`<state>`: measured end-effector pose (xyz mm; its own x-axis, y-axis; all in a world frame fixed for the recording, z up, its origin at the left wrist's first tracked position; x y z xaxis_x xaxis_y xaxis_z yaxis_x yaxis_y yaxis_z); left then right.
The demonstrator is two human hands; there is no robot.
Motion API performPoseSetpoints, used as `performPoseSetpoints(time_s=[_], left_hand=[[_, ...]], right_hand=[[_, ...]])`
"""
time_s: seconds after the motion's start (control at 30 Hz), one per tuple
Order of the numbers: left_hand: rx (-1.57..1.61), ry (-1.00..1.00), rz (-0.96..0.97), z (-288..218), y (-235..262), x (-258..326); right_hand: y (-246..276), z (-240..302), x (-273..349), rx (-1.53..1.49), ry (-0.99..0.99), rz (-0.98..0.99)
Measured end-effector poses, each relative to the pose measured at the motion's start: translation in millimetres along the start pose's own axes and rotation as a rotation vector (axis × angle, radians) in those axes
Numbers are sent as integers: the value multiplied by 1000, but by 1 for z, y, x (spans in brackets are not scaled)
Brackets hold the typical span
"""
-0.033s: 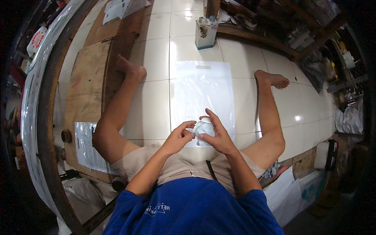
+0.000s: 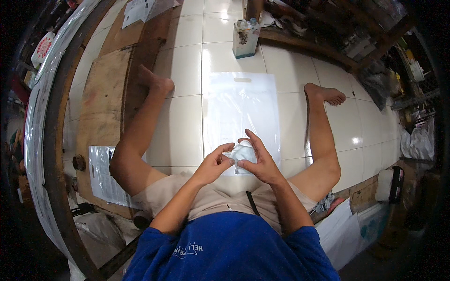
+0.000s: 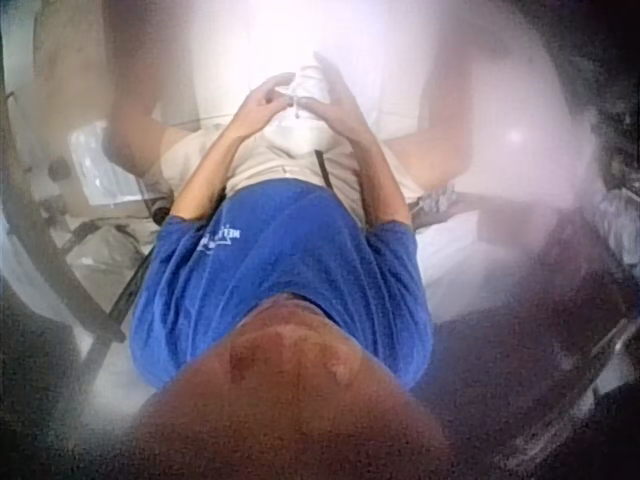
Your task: The person sits on the floor and cleans a large white plastic sheet by applying liquid from a bottle onto a cloth and wiping the surface. The person flips the sheet over to clean the other side and repeats the process.
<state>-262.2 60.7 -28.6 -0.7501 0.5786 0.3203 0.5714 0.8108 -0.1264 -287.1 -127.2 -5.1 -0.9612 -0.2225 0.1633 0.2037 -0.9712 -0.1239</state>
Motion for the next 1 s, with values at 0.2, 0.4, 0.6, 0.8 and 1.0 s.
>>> performPoseSetpoints(time_s=[0.2,0.4,0.6,0.8,1.0], left_hand=[[116,37,56,2,1,-4],[360,2,15,-1,6,-1],[71,-125,-21,-12,11,1],[-216,-280,-235,-8,5,-4],[265,39,-160,13,-10,-3]], right_hand=[[-5,14,-3,-118,38,26],[6,-8,-4,333,258,-3],[-2,-1,-2,411,-7,72],[-2,-13,0,456,127,-21],[-6,-27,-2,197,191,-19]])
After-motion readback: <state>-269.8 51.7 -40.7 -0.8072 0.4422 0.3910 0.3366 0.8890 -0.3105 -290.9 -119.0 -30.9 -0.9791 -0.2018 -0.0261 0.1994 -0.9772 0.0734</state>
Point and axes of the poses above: each hand's wrist, its own x-axis away from the middle knuckle, its own y-axis out of the back of the hand, z = x × y, the point moved 2 cm from there along -x, towards the middle knuckle, and after that the axes turned 2 degrees about z, right-handed, at the moved point
